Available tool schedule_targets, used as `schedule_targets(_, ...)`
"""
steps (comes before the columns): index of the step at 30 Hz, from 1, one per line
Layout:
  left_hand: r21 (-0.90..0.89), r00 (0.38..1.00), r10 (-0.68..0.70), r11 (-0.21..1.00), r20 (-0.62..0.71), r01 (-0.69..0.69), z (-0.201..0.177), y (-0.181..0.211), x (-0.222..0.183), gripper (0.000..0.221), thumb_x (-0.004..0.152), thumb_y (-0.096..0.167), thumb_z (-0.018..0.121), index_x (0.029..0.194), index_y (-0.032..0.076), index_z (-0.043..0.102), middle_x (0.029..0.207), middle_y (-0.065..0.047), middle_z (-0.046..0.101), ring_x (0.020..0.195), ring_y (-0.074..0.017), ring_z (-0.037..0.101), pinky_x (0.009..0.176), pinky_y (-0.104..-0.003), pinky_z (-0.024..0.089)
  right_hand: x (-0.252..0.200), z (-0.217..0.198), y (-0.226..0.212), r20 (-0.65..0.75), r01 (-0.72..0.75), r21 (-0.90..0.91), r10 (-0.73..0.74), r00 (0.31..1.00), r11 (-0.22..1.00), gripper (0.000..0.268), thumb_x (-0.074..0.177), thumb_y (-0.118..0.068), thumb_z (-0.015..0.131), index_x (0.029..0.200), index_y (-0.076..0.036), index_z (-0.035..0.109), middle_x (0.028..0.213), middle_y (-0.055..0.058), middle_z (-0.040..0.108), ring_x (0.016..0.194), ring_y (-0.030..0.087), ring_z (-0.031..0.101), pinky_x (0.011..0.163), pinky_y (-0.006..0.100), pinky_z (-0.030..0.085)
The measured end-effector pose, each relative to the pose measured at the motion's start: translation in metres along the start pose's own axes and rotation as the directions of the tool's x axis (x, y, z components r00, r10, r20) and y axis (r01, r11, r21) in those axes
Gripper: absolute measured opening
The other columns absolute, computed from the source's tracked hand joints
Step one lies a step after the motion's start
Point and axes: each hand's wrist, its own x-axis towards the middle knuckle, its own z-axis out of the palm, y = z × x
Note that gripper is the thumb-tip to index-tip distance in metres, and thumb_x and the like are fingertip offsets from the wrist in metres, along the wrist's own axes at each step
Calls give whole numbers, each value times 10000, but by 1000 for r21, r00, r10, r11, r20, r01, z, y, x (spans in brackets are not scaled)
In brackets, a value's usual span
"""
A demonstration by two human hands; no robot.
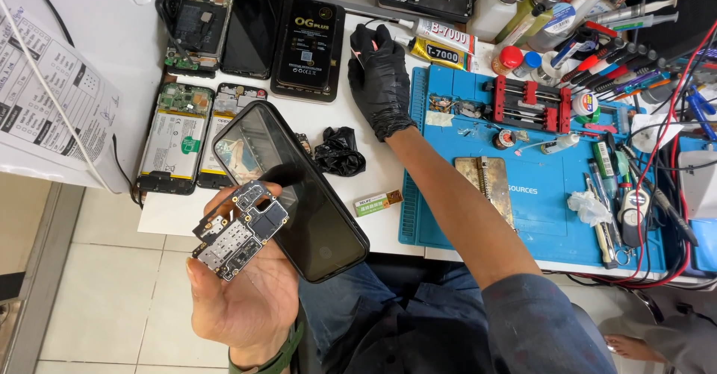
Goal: A technician is inspecting a mobile phone motherboard at a repair station, using a laptop and a smartphone for reference.
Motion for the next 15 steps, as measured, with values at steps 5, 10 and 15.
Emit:
schedule_targets(5, -2, 1000, 4, 1000, 4, -4, 1, 1, 1, 678, 1051, 517, 678, 1401, -62, 638, 1315, -288, 723, 1305, -387, 694, 1240, -458, 485, 0, 0, -1, 23, -26, 16, 26, 999, 1000, 629, 1046, -225, 687, 1639, -181, 484, 1577, 160, 560, 1391, 465, 553, 981, 552, 648)
schedule_targets(10, 1, 1000, 7, 1000, 9, -7, 0, 0, 2, 673, 1058, 519, 670, 1400, -60, 639, 1312, -277, 724, 1302, -387, 694, 1242, -465, 481, 1, 2, 0, 28, -25, 12, 25, 999, 1000, 616, 1043, -215, 679, 1625, -169, 481, 1576, 161, 541, 1345, 464, 559, 999, 540, 633)
schedule_targets(15, -5, 1000, -3, 1000, 23, 3, -1, 0, 2, 671, 1064, 517, 655, 1409, -59, 633, 1318, -272, 721, 1305, -396, 689, 1236, -478, 477, 3, 1, 1, 68, -6, -25, 7, 998, 1000, 589, 1055, -237, 644, 1611, -125, 489, 1564, 219, 580, 1459, 487, 526, 1096, 553, 568)
